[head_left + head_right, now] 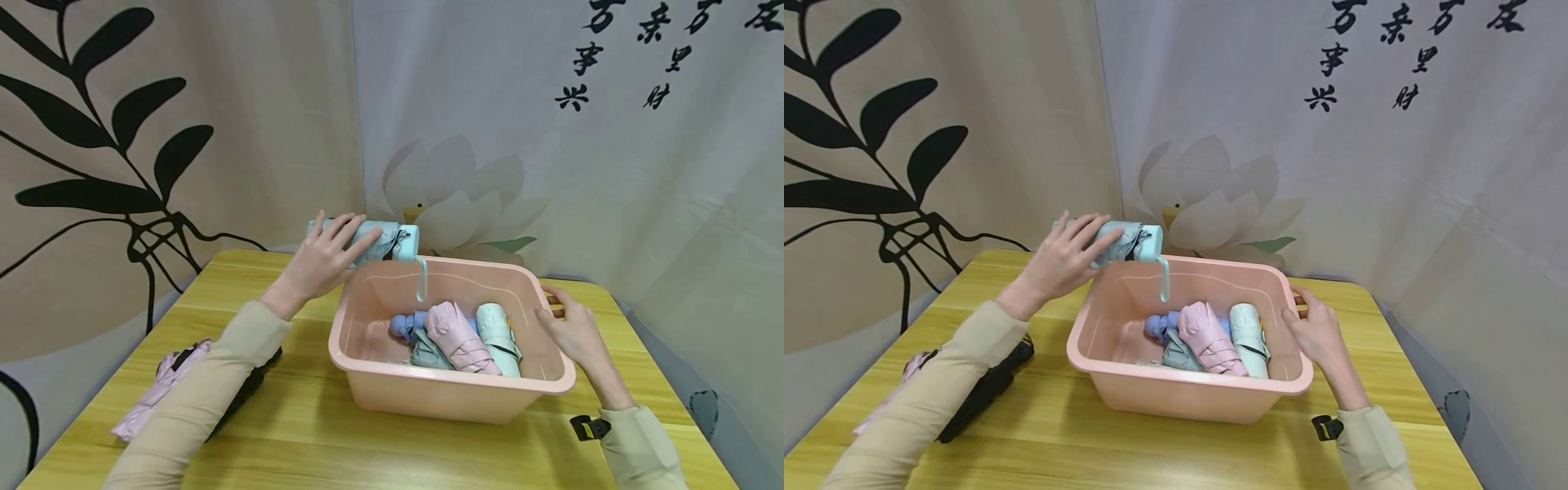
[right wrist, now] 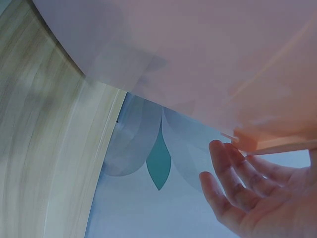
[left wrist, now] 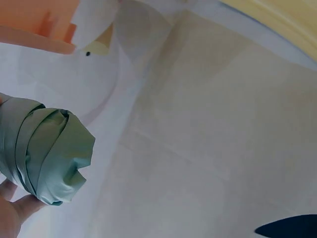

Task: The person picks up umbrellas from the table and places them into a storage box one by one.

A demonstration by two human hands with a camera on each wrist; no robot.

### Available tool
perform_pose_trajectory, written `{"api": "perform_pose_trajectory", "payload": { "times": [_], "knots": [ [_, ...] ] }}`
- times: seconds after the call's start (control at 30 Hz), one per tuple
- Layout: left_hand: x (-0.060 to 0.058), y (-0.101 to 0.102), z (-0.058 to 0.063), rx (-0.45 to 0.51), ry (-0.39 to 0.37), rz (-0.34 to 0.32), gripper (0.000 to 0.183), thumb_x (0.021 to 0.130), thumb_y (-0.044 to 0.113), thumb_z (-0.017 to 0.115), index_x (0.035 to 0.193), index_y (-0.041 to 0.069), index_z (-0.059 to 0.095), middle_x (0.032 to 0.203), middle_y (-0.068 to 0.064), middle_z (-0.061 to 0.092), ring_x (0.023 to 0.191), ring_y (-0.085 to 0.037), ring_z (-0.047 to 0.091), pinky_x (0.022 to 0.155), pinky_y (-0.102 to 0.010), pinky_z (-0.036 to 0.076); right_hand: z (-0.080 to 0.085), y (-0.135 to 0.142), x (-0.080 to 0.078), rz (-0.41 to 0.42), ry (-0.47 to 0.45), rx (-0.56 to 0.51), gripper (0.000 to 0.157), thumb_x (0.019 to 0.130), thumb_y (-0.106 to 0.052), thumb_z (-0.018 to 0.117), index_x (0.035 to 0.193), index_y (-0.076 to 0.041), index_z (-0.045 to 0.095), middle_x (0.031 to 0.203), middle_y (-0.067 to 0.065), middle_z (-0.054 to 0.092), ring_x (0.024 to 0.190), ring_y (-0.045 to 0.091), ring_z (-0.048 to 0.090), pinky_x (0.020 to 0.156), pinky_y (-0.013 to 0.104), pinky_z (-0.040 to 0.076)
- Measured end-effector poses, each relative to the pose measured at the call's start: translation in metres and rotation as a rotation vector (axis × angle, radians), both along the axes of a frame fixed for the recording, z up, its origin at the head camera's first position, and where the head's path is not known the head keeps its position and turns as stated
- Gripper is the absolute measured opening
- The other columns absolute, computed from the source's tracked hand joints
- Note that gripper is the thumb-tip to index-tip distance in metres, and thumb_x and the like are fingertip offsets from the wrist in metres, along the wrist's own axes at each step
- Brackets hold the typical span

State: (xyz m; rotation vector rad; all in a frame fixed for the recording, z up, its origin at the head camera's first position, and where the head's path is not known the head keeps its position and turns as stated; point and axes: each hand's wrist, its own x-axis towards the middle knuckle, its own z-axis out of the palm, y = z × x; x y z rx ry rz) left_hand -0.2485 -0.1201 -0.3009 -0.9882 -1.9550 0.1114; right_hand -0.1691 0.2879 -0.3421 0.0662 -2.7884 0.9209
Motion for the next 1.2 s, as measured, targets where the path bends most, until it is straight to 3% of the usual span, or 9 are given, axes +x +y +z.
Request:
{"api": "perform_pose_trajectory", "payload": {
  "times": [0.27,0.6,0.8,1.0,1.2],
  "knots": [
    [0.004,0.023,0.01,-0.083,0.04,-0.018,0.065,0.076,0.031,0.073,0.134,0.019,0.046,0.126,-0.015,0.055,0.113,-0.031,0.054,0.089,-0.059,0.044,-0.002,0.0,0.0,-0.01,0.008,0.004,0.05,0.092,-0.027,0.046,0.134,0.0,0.041,0.119,0.027,0.055,0.096,0.039,0.06,0.075,0.045,0.052],
    [0.004,0.056,0.017,-0.163,0.117,-0.066,0.052,0.085,0.012,0.062,0.134,0.022,0.044,0.126,-0.011,0.055,0.112,-0.027,0.054,0.09,-0.052,0.047,0.0,-0.001,0.001,-0.004,-0.001,0.001,0.05,0.092,-0.027,0.046,0.135,-0.002,0.041,0.118,0.025,0.056,0.096,0.037,0.06,0.071,0.031,0.048],
    [0.005,0.074,0.018,-0.244,0.125,-0.074,0.057,0.086,0.0,0.056,0.136,0.024,0.041,0.13,-0.008,0.053,0.117,-0.025,0.052,0.093,-0.051,0.046,-0.001,0.0,0.001,0.006,0.004,-0.011,0.05,0.092,-0.026,0.047,0.135,-0.001,0.041,0.116,0.025,0.057,0.096,0.037,0.06,0.072,0.033,0.049],
    [0.005,0.09,0.017,-0.314,0.12,-0.101,0.05,0.092,0.013,0.051,0.139,0.024,0.036,0.135,-0.008,0.049,0.12,-0.025,0.049,0.092,-0.046,0.048,-0.002,-0.001,0.001,0.004,0.015,-0.012,0.049,0.092,-0.025,0.047,0.134,0.0,0.041,0.116,0.026,0.057,0.095,0.038,0.061,0.074,0.041,0.051],
    [0.003,0.107,0.013,-0.366,0.105,-0.169,0.054,0.091,0.048,0.045,0.139,0.025,0.034,0.135,-0.008,0.048,0.121,-0.024,0.049,0.094,-0.048,0.045,-0.001,-0.002,0.0,-0.009,0.029,0.022,0.049,0.092,-0.025,0.047,0.134,0.0,0.041,0.12,0.028,0.054,0.097,0.042,0.06,0.077,0.049,0.051]
  ]
}}
